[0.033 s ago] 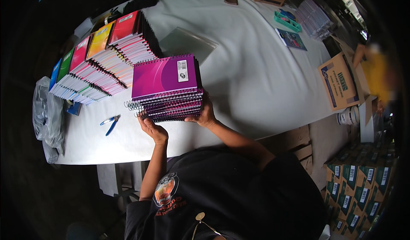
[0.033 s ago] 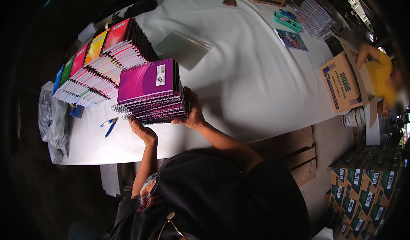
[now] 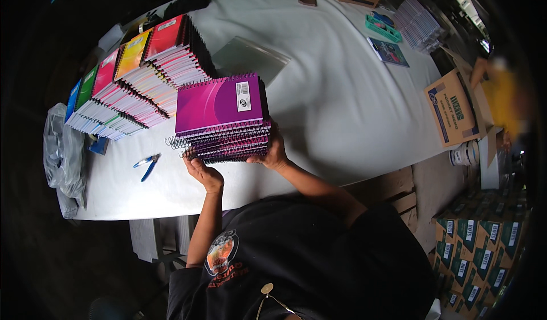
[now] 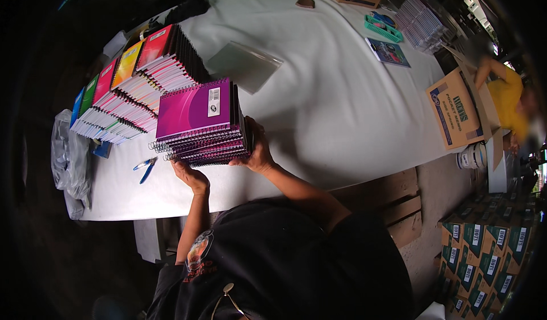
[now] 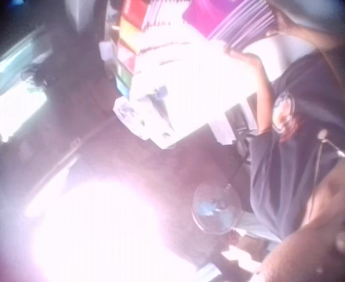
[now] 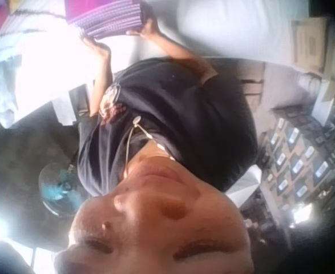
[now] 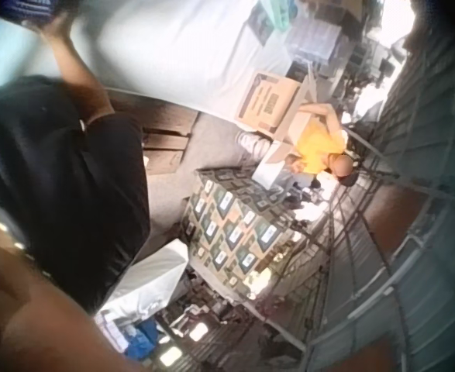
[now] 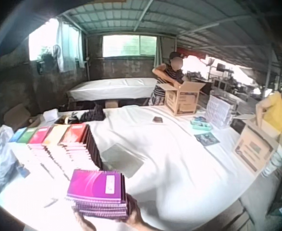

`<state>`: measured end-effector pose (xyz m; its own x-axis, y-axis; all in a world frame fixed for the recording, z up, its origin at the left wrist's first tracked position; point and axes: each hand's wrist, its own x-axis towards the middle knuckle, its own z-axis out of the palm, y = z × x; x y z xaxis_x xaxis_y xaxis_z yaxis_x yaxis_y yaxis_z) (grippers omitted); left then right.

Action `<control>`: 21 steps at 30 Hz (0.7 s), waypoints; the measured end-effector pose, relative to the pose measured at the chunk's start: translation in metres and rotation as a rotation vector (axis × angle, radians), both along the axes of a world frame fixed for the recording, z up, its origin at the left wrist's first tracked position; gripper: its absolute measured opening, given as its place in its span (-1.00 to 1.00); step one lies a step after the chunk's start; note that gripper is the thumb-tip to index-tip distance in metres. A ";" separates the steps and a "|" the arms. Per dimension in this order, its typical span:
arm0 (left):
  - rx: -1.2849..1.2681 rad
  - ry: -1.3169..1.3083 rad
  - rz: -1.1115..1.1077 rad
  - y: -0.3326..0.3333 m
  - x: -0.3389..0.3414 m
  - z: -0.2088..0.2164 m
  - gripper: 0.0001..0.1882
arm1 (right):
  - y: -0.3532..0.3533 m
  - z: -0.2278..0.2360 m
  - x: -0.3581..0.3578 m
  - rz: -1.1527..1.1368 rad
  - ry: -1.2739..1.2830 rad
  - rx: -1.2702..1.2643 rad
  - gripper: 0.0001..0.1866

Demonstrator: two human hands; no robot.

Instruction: The person uses pliers to trim the spiral binding of a stack of purple notebooks. They then place the trimmed notebooks into a clear plastic bag and arrange them on a table alongside stacks of other colorful notebooks. The person also handles a cardboard box and a tape dispenser during the process.

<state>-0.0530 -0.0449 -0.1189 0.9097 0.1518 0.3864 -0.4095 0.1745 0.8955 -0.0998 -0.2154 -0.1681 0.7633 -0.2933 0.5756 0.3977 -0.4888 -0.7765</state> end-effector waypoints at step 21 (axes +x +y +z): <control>0.148 -0.259 0.165 -0.007 0.015 0.095 -0.82 | 0.023 0.129 0.002 0.028 -0.291 0.146 -0.22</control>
